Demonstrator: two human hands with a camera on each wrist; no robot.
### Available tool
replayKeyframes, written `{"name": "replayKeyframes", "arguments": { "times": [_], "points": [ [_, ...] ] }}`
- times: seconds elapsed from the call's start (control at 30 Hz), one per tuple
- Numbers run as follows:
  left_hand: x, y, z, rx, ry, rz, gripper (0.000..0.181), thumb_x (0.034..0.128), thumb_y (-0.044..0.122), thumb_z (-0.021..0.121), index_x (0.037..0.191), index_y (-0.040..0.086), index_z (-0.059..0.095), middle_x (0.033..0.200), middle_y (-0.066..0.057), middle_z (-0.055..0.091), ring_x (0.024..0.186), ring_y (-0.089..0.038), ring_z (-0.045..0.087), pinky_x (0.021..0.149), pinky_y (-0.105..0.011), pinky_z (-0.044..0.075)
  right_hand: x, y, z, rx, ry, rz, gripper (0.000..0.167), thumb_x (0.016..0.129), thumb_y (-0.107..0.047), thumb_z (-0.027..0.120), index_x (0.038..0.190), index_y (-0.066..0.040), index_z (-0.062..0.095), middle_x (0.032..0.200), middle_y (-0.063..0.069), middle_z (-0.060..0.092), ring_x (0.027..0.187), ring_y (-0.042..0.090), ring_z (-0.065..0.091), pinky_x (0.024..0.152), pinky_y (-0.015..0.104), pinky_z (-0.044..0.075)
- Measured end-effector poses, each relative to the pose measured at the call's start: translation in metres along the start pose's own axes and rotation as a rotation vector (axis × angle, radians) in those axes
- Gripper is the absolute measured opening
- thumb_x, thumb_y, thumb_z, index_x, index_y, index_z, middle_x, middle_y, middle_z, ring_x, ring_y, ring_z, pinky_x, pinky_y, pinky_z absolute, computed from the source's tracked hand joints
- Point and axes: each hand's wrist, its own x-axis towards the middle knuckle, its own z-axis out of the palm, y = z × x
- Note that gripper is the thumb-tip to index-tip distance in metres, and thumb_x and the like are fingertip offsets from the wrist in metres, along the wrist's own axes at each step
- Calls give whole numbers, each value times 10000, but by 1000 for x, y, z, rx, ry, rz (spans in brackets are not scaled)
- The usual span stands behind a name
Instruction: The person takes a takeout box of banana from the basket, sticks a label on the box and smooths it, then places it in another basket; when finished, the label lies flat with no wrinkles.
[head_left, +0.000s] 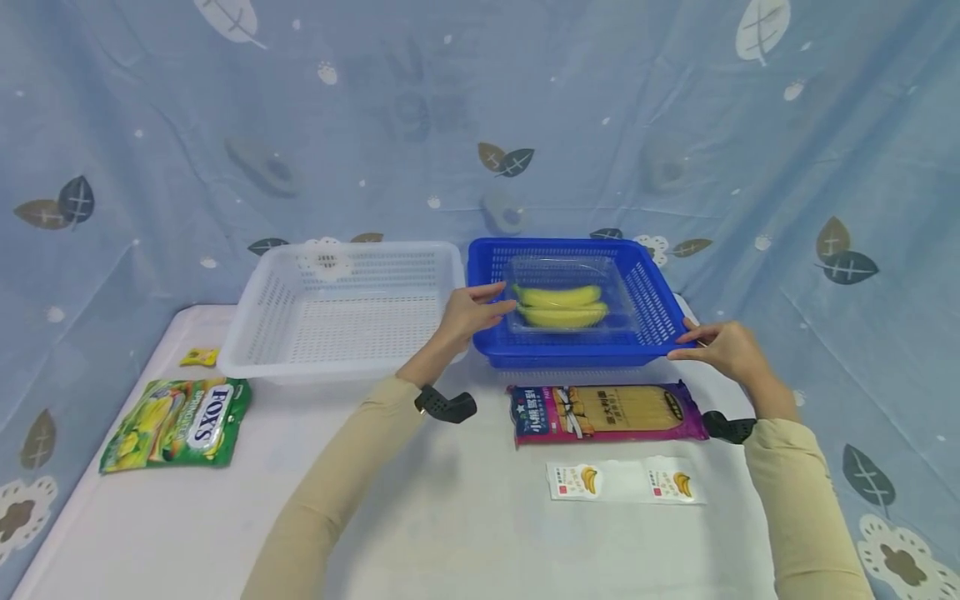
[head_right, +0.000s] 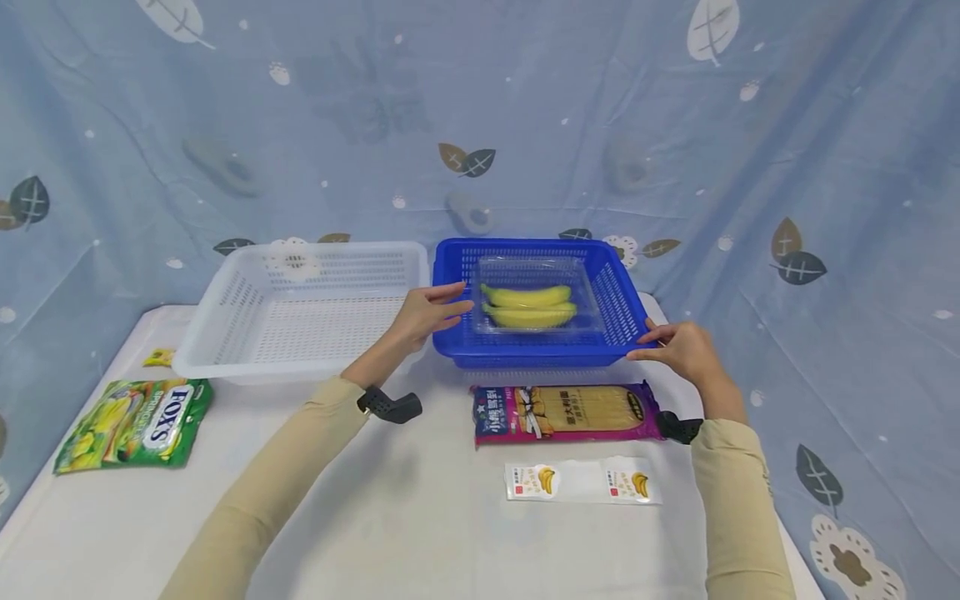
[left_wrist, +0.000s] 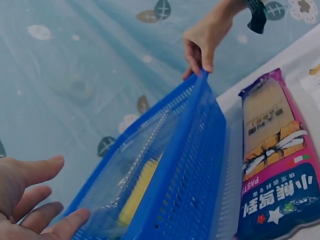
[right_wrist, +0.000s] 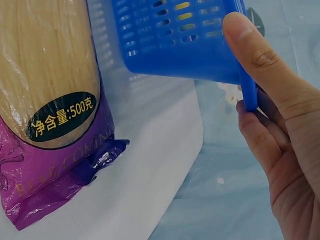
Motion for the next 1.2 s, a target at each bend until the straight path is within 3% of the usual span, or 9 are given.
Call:
{"name": "replayKeyframes", "arguments": {
  "times": [0.2,0.4,0.67,0.9,1.0,1.13,1.2],
  "points": [
    [8,0,6,31,41,4,487,850,145,743,1311,98,593,1362,-85,556,1122,-333,604,942,-386,499,-2,3,4,-5,-9,-11,570,758,-405,802,1038,81,698,1353,230,455,1268,538,359,957,577,419],
    [17,2,11,48,90,12,486,848,166,747,1303,86,598,1358,-112,555,1111,-336,611,909,-357,521,-2,10,8,23,7,2,624,708,-454,817,1011,80,704,1345,241,458,1264,539,362,975,615,386],
    [31,3,25,-115,136,-5,495,854,136,735,1319,65,577,1411,-124,500,1277,-247,493,1000,-368,457,2,11,6,39,38,21,601,652,-471,843,961,33,734,1336,218,482,1271,507,380,950,615,395],
    [41,-14,44,-114,184,90,538,864,147,726,1362,81,534,1427,-74,491,1338,-208,420,1081,-404,366,2,11,3,54,24,-17,599,686,-426,838,989,75,710,1338,268,456,1259,538,366,969,628,369],
    [42,-24,51,-107,189,130,569,873,126,713,1395,79,492,1454,-54,460,1361,-217,384,1078,-396,372,8,18,6,24,54,12,581,656,-473,836,972,6,740,1339,199,495,1267,482,407,880,627,419],
    [45,-33,56,-83,184,151,630,873,130,713,1435,86,433,1503,-54,388,1404,-236,301,1103,-415,332,7,16,5,32,64,-3,582,659,-472,836,962,16,740,1326,214,501,1258,493,411,871,630,422],
    [45,-35,57,-73,182,136,672,869,140,719,1457,92,397,1527,-70,343,1422,-259,253,1115,-438,307,3,9,3,58,49,-28,597,680,-446,836,975,60,723,1323,249,485,1257,523,387,941,622,394]
  ]
}}
